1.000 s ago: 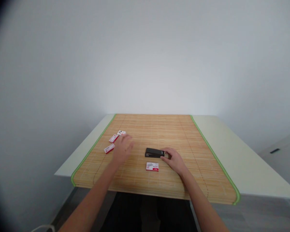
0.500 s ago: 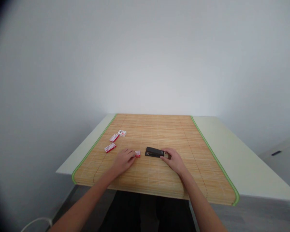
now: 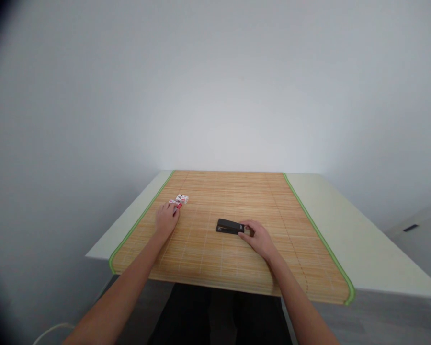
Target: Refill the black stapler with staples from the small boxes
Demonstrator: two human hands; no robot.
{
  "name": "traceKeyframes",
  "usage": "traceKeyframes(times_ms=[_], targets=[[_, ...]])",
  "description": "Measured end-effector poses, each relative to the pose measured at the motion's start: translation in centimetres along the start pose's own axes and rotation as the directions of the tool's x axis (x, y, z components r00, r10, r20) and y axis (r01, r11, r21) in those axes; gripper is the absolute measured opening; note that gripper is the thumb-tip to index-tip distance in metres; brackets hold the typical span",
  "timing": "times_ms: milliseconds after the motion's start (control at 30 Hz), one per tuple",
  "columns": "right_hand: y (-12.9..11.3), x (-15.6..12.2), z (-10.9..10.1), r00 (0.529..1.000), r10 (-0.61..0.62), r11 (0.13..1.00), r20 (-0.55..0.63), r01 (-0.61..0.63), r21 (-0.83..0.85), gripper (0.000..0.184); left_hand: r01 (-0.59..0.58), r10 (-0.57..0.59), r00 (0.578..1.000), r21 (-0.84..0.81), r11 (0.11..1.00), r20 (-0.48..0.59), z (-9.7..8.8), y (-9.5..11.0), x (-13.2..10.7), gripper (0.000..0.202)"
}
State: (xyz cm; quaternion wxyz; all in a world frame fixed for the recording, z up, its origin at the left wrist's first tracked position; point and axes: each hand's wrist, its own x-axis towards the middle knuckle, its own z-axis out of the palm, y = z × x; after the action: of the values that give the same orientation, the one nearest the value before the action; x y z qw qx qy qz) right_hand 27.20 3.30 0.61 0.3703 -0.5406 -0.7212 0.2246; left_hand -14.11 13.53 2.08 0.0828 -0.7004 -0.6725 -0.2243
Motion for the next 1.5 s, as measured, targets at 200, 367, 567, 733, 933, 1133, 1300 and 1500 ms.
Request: traceKeyframes(times_ms=[200,367,567,733,933,1133,1300,1500], targets=[[-0.1,0.0,0.0,1.000,0.003,1.000,-0.002,-0.003,-0.009,0.033,-0.040,0.040,0.999,0.013,0.999,0.000,0.4,1.0,0.4,0.039],[-0.2,0.0,-0.1,1.000,0.008,1.000,0.005,-0.008,-0.026,0.034,-0.175,0.171,0.980,0.031,0.984,0.100,0.6,2.1,2.6,0.053],[-0.3,0.0,-0.1,1.000,0.008,0.999,0.013,-0.008,-0.043,0.034,-0.090,0.085,0.983,0.025,0.996,0.165,1.4,1.5,1.5,0.053],[-0.4,0.1,0.0,1.000,0.010,0.998,0.007,-0.010,-0.057,0.035,-0.065,0.065,0.991,-0.006,0.998,0.117,1.0,2.0,-0.4,0.052],[-1.7,-0.3,0.3,0.999,-0.054,0.993,0.001,0.054,-0.105,0.030,-0.037,0.039,0.999,-0.126,0.991,0.015,-1.5,3.1,-1.1,0.049],[-7.0,-1.1,5.9,0.997,-0.039,0.984,-0.073,0.026,-0.175,0.053,-0.018,0.060,0.996,-0.485,0.874,0.071,-2.6,6.0,-7.6,0.039],[-12.5,0.4,12.5,0.980,0.122,0.943,-0.157,-0.163,-0.289,0.048,0.148,-0.045,0.982,-0.599,0.787,0.183,-3.1,7.8,-8.8,0.042],[-16.7,4.1,18.8,0.961,0.210,0.907,-0.181,-0.261,-0.331,0.051,0.204,-0.121,0.975,-0.525,0.826,0.189,-4.3,5.3,-5.6,0.033]])
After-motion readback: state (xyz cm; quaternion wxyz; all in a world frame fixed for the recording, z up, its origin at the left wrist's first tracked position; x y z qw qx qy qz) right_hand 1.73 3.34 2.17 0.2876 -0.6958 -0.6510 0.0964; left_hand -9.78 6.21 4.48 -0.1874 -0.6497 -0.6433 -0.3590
